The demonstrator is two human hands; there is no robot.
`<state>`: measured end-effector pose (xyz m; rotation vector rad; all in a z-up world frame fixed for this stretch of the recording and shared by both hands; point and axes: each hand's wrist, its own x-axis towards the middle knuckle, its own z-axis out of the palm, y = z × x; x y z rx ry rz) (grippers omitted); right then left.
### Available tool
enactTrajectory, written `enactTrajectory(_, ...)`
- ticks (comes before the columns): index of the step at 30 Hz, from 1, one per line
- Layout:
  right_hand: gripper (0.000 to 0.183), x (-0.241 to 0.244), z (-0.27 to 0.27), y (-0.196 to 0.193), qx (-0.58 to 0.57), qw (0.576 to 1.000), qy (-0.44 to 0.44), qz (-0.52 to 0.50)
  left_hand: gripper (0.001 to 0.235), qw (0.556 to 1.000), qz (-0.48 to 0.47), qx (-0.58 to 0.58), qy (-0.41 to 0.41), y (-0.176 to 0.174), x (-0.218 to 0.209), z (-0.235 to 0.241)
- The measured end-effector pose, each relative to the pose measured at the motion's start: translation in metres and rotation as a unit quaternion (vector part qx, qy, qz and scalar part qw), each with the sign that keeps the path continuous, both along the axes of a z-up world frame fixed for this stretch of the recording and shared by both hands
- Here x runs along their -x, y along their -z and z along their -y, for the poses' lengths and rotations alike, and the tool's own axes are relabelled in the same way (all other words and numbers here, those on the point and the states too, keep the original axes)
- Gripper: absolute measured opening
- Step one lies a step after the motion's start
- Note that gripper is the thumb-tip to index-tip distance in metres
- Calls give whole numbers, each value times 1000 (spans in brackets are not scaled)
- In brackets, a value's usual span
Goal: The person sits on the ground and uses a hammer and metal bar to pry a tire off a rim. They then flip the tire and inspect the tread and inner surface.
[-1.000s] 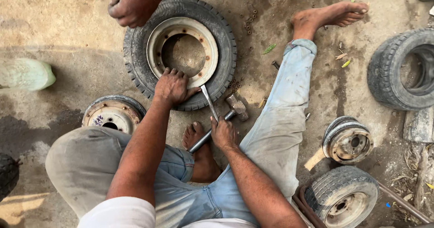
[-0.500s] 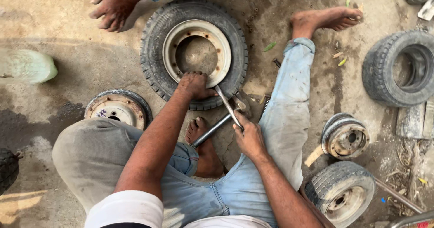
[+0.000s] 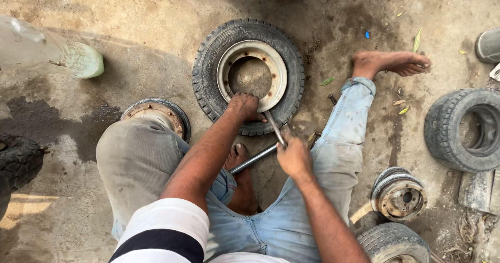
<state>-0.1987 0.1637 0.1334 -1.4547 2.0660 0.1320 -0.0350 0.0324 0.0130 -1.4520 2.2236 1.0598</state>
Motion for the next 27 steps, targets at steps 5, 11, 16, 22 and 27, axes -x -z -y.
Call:
enactTrajectory(5, 41, 7, -29, 71, -94, 994, 39, 44, 75, 998, 10, 38, 42, -13, -15, -9)
enactTrajectory(11, 41, 11, -29, 111, -65, 997, 23, 25, 72, 989, -8, 115, 96, -19, -33, -8)
enactTrajectory(16, 41, 8, -30, 121, -53, 998, 24, 3, 72, 988, 12, 113, 102, -15, -31, -10)
enactTrajectory(22, 37, 15, -4, 81, -8, 1000, 2, 3, 74, 989, 34, 140, 28, -8, -21, -14)
enactTrajectory(27, 42, 35, -20, 20, 120, 984, -40, 122, 67, 987, -13, 145, -70, -5, -21, -23)
